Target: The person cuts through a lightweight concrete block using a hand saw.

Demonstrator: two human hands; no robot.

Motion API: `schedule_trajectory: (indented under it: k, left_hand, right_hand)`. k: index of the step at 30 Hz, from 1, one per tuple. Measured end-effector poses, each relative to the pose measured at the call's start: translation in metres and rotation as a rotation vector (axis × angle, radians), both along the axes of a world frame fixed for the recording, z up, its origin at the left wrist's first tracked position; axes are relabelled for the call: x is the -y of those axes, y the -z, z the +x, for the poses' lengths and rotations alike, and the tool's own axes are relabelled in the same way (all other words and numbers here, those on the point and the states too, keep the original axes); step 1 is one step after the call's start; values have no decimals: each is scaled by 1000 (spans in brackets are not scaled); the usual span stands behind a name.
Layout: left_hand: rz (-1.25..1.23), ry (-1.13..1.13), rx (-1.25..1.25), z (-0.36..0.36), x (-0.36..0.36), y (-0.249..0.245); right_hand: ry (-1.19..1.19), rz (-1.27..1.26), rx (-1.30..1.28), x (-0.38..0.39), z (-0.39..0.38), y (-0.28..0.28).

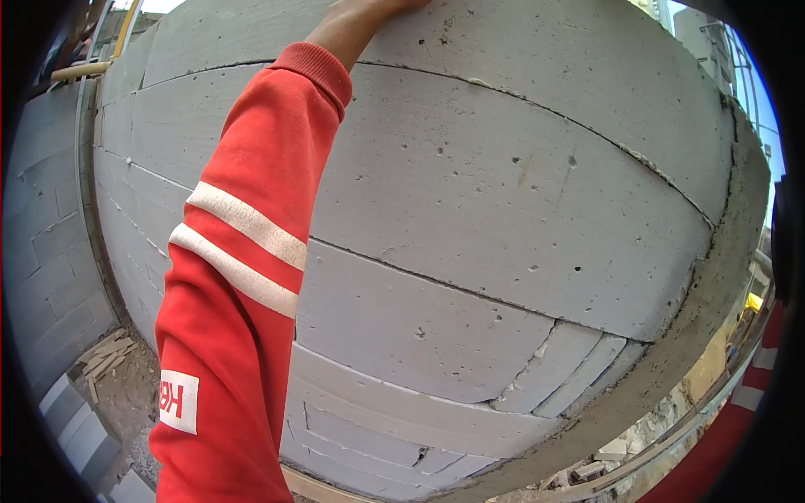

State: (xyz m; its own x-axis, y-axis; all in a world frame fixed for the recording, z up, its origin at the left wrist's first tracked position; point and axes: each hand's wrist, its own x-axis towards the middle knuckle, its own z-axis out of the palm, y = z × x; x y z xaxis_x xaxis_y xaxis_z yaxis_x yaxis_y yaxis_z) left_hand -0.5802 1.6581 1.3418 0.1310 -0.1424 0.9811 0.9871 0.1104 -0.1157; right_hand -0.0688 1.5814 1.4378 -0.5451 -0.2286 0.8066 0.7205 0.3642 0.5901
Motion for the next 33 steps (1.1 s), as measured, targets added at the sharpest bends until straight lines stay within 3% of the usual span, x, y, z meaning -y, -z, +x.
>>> schedule_trajectory:
  k: [1,3,8,11,12,24,25,27,28,30,33]
  left_hand:
    - [-1,-12,137,11,8,3]
    - [55,119,12,7,9,-1]
    - [-89,121,162,22,29,6]
    - [140,-4,-11,-14,-11,-9]
    - [199,73,-28,-15,-16,-9]
    - [182,113,-24,-9,-12,-6]
    - [166,123,-10,-7,-11,-6]
    - [153,137,2,-3,-4,-5]
    - [95,146,43,0,-1,-4]
    - [44,158,77,4,6,-3]
    - [61,125,62,1,0,0]
  right_hand:
    - [-18,-20,-15,-4,-7,-2]
    - [-62,-65,-44,-17,-20,-9]
    - [-190,-170,-94,-43,-53,-34]
    - [-244,-243,-112,-55,-75,-49]
    - [-263,-266,-115,-60,-83,-55]
    - [-450,-468,69,-151,-109,-159]
    - [-244,-361,102,-173,-94,-189]
    - [-34,-250,130,-177,-92,-198]
    - [345,-115,-35,-166,-104,-184]
    - [725,33,-210,-145,-122,-158]
    - [152,-100,-215,-141,-131,-130]
